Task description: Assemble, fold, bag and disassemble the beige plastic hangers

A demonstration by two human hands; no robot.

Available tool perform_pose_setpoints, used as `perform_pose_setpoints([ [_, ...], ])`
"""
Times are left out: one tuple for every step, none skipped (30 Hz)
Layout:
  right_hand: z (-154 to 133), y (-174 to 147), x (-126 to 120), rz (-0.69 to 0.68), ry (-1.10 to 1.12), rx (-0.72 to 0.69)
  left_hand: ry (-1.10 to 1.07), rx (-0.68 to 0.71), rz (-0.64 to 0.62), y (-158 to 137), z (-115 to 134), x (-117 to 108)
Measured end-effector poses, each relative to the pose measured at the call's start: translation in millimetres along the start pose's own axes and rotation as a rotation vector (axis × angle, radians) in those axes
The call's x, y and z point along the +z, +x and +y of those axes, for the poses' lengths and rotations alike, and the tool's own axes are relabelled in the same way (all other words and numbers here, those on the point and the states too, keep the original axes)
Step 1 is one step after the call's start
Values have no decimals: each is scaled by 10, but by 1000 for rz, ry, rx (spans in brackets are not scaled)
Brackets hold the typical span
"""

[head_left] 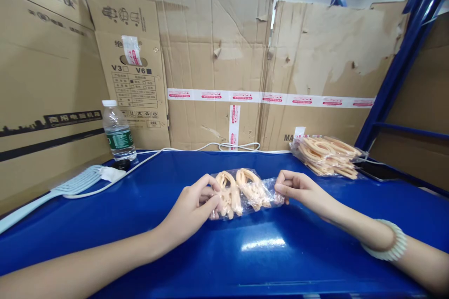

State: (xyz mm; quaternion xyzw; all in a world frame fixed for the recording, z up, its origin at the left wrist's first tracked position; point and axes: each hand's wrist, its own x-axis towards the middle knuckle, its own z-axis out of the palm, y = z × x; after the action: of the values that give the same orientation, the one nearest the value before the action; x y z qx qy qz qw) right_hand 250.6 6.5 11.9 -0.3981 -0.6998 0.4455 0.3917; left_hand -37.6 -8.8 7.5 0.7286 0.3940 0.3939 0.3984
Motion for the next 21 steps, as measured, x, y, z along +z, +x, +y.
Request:
perform_pose_setpoints([
  [18, 10, 17, 2, 23, 20, 21, 0, -1, 12, -22, -1],
  [37, 18, 33, 0, 37, 35, 49, 5, -4, 21, -41, -2],
  [55, 24, 48, -1, 40, 44, 82, 11, -7, 26, -57, -3],
  [74, 30, 61, 2, 35, 45, 121, 19, -13, 29, -68, -4],
  [90, 34, 73, 10, 26, 38, 165, 28, -17, 30, -76, -5],
  [104, 37, 82, 21, 15, 24, 210, 39, -22, 30, -80, -6],
  [113, 39, 88, 32, 6, 5, 255, 52, -24, 31, -81, -8],
  [117, 39, 93, 42, -3, -15, 301, 67, -22, 31, -80, -10],
  [117, 37, 96, 45, -15, -32, 345, 82, -19, 32, -78, -13],
  [113, 33, 97, 39, -36, -47, 384, 95, -17, 34, -76, -15],
  [107, 27, 97, 30, -67, -60, 422, 107, -17, 37, -74, -19],
  [100, 20, 96, 22, -105, -72, 458, 118, -19, 39, -74, -22],
  [95, 13, 95, 19, -147, -81, 492, 125, -24, 42, -76, -26],
  [91, 6, 93, 22, -192, -87, 523, 129, -34, 44, -80, -30],
  [90, 0, 90, 31, -234, -93, 552, 132, -43, 44, -85, -34],
  [90, -4, 86, 44, -272, -97, 583, 135, -51, 44, -91, -38],
  [92, -6, 81, 56, -301, -99, 616, 139, -58, 42, -96, -42],
  [93, -7, 77, 62, -326, -98, 650, 143, -64, 39, -101, -45],
  [94, -8, 73, 67, -344, -97, 687, 150, -69, 35, -105, -48],
  [93, -9, 70, 69, -356, -94, 725, 158, -73, 29, -107, -51],
  [91, -10, 67, 69, -364, -92, 761, 167, -76, 23, -107, -53],
])
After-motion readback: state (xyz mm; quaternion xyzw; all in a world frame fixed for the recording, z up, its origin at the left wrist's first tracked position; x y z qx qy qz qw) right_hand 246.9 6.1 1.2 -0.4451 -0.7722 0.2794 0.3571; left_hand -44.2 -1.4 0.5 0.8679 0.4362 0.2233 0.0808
